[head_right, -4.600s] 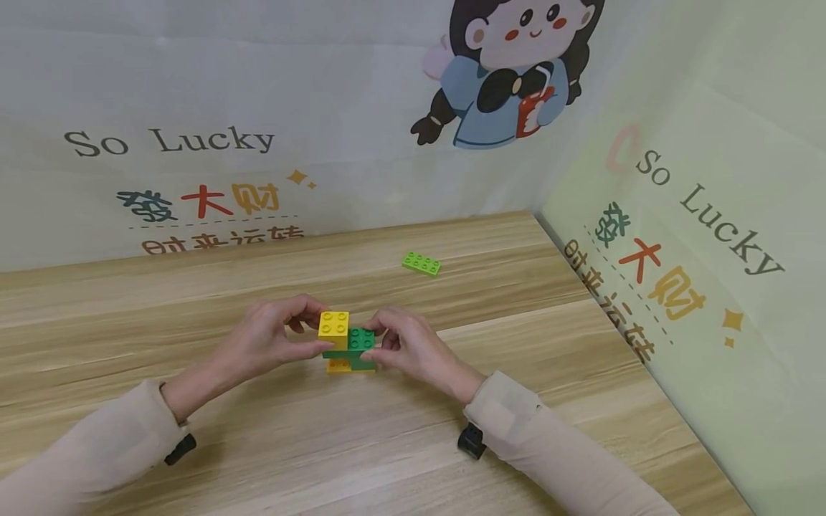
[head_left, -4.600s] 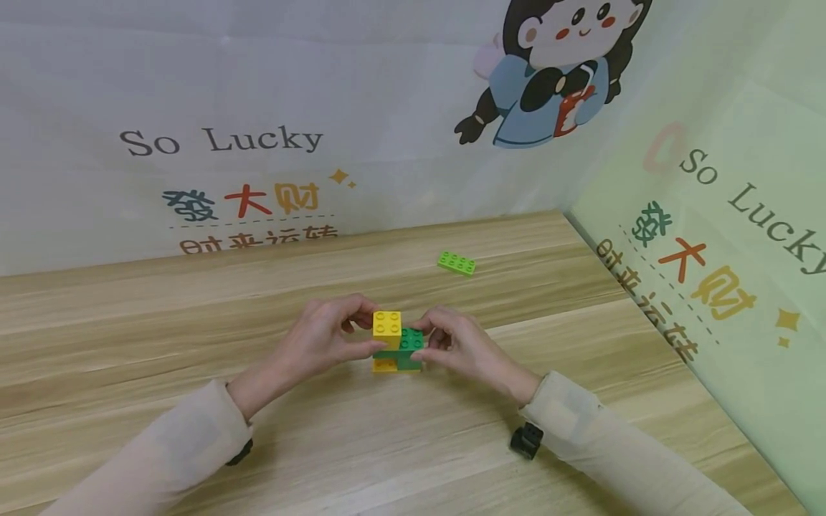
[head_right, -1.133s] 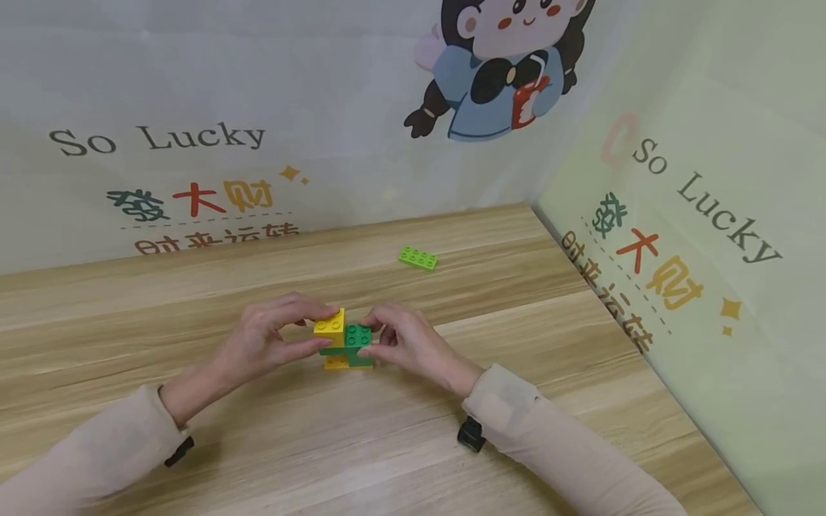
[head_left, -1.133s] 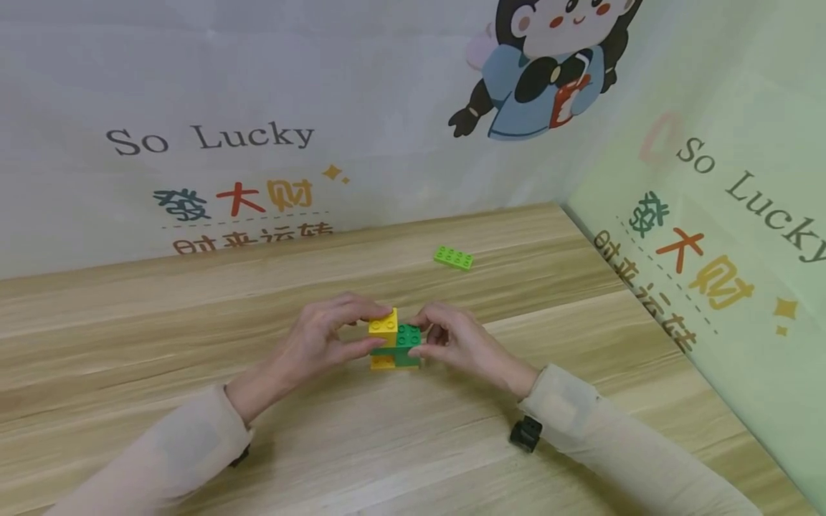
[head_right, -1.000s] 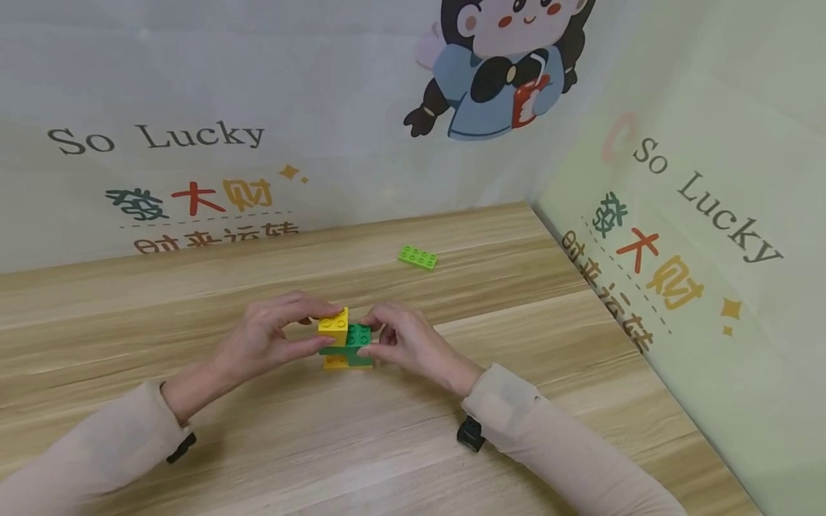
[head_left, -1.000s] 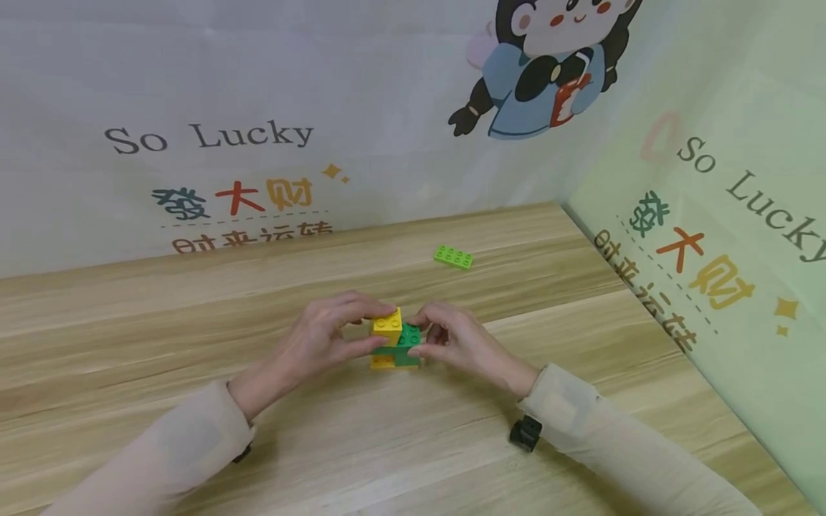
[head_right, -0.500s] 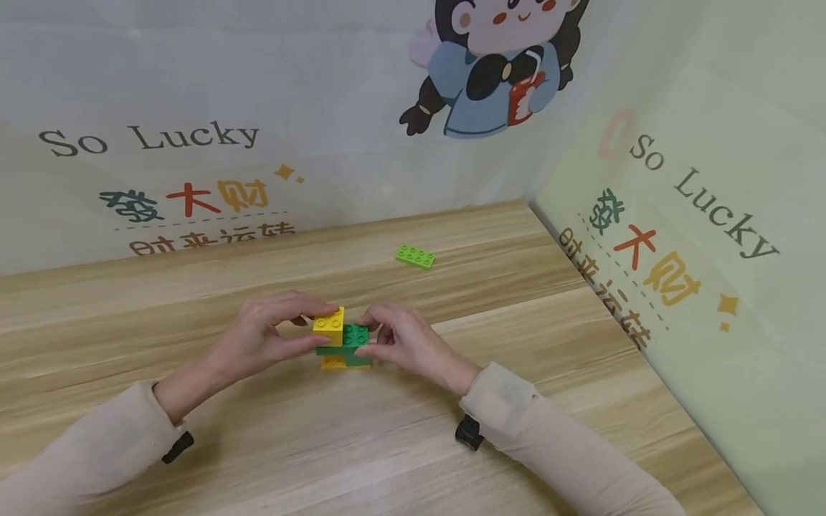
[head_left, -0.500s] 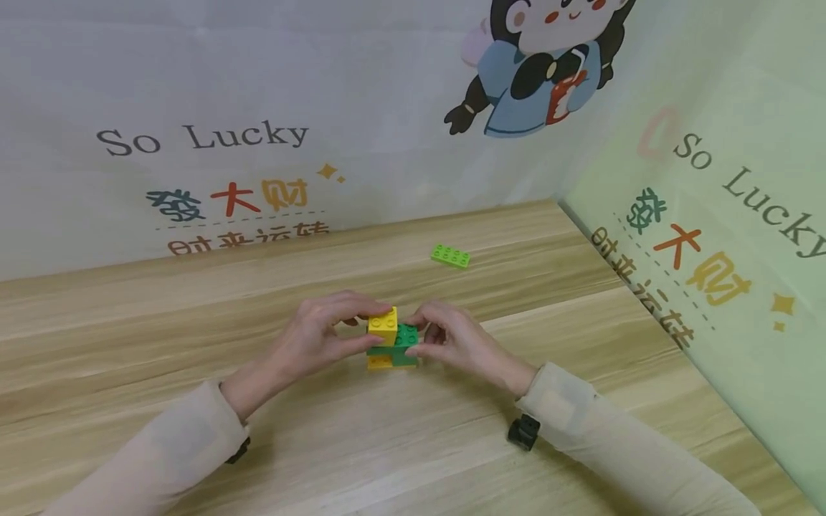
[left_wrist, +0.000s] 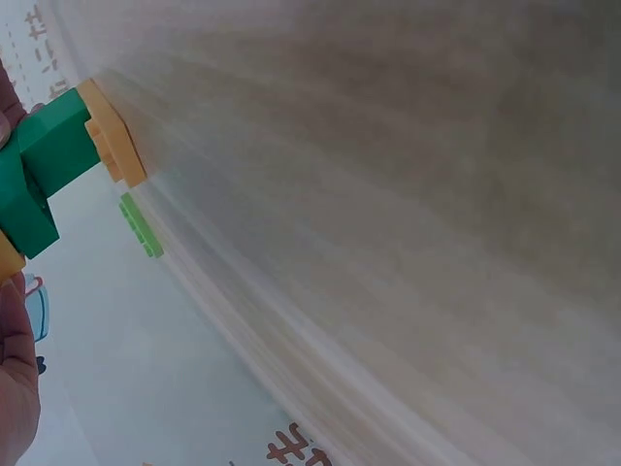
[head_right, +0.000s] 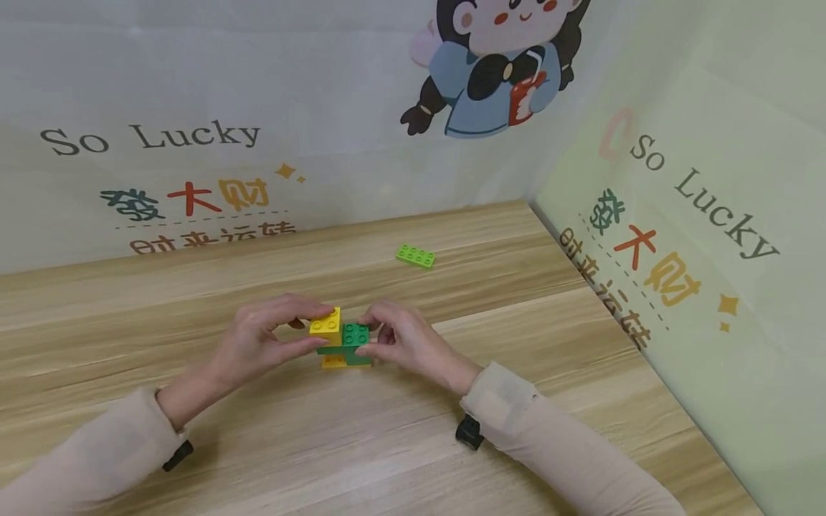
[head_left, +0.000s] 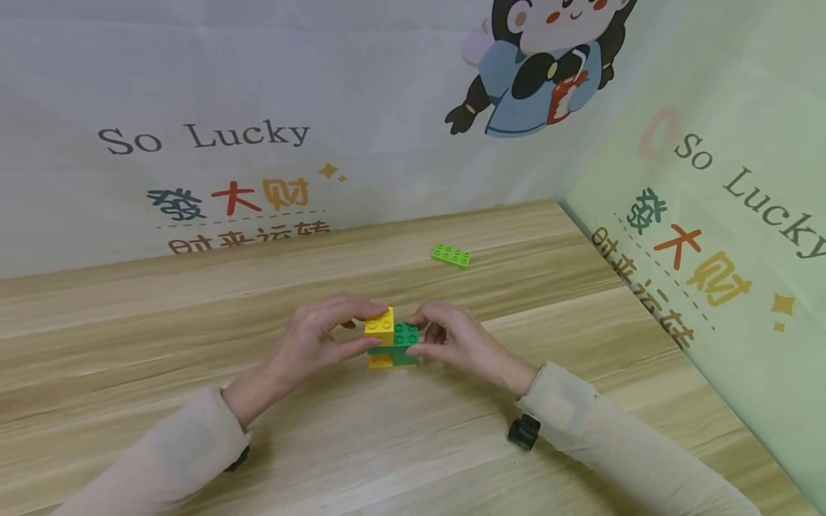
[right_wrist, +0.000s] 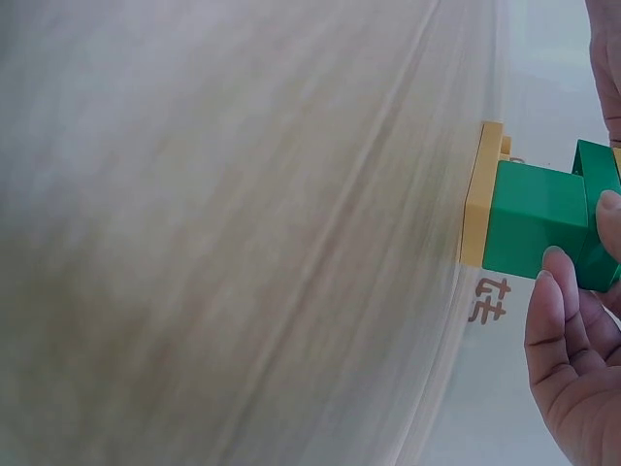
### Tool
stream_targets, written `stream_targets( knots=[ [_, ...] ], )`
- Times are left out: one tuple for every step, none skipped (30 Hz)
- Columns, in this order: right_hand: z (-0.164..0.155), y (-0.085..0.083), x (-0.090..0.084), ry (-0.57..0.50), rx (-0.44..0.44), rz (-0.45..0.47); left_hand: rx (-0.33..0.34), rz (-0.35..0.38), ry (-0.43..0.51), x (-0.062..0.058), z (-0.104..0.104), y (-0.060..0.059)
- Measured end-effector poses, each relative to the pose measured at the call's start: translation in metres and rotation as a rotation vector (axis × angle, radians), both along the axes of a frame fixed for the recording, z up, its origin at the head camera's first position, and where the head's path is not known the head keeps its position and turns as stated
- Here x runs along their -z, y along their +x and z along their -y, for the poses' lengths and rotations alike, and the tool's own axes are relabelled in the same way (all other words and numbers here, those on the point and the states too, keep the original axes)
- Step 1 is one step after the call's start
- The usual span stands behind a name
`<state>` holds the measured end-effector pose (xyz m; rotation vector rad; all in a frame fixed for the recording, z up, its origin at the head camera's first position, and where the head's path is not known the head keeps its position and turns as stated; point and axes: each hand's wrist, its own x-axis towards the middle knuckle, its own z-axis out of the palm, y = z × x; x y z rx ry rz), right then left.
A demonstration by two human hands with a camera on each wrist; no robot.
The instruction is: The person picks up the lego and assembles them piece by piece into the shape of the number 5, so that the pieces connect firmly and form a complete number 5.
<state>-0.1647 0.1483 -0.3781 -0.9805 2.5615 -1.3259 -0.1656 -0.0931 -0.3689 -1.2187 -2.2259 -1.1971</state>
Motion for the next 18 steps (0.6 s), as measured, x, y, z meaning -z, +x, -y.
stream_targets(
  knots=[
    [0.0, 0.0, 0.0001, 0.001, 0.002, 0.001, -0.004, 0.0, 0.003, 0.0007, 0.0, 0.0005],
    [0.0, 0.0001, 0.0001, 0.001, 0.004, 0.001, -0.007, -0.003, 0.006, 0.0016, 0.0, 0.001],
    [0.0, 0.0001, 0.0, 0.001, 0.005, 0.001, -0.009, -0.007, 0.011, 0.0024, 0.0, 0.0014],
    [0.0, 0.0001, -0.0001, 0.002, 0.006, -0.001, -0.011, -0.006, 0.017, 0.003, -0.0001, 0.0017],
    [0.0, 0.0001, -0.0003, 0.001, 0.006, -0.002, -0.011, -0.007, 0.024, 0.0036, -0.0001, 0.0019],
    [0.0, 0.0001, -0.0004, 0.001, 0.006, -0.002, -0.011, -0.007, 0.031, 0.0043, -0.0002, 0.002],
    [0.0001, 0.0001, -0.0005, 0.001, 0.006, -0.001, -0.011, -0.008, 0.037, 0.0049, -0.0002, 0.0019],
    [0.0001, 0.0001, -0.0006, 0.001, 0.005, -0.001, -0.01, -0.007, 0.043, 0.0054, -0.0002, 0.0019],
    [0.0001, 0.0001, -0.0006, 0.001, 0.005, 0.0, -0.009, -0.003, 0.048, 0.0056, -0.0003, 0.002],
    [0.0001, 0.0001, -0.0006, 0.001, 0.004, 0.002, -0.01, 0.002, 0.05, 0.0057, -0.0003, 0.0019],
    [0.0001, 0.0001, -0.0005, -0.001, 0.004, 0.005, -0.011, 0.005, 0.051, 0.0058, -0.0004, 0.0018],
    [0.0, 0.0001, -0.0004, -0.001, 0.004, 0.006, -0.01, 0.006, 0.052, 0.006, -0.0004, 0.0017],
    [0.0, 0.0, -0.0002, -0.002, 0.004, 0.006, -0.011, 0.01, 0.049, 0.006, -0.0004, 0.0016],
    [-0.0001, 0.0, -0.0001, -0.003, 0.004, 0.006, -0.011, 0.014, 0.047, 0.0059, -0.0005, 0.0016],
    [-0.0001, -0.0001, 0.0001, -0.004, 0.004, 0.006, -0.012, 0.014, 0.043, 0.0057, -0.0006, 0.0014],
    [0.0, -0.0001, 0.0003, -0.006, 0.003, 0.005, -0.01, 0.012, 0.041, 0.0055, -0.0008, 0.0012],
    [0.0, -0.0002, 0.0005, -0.007, 0.003, 0.003, -0.011, 0.008, 0.037, 0.0054, -0.0009, 0.0009],
    [0.0, -0.0003, 0.0006, -0.007, 0.002, 0.001, -0.011, 0.005, 0.034, 0.0052, -0.0011, 0.0007]
  ],
)
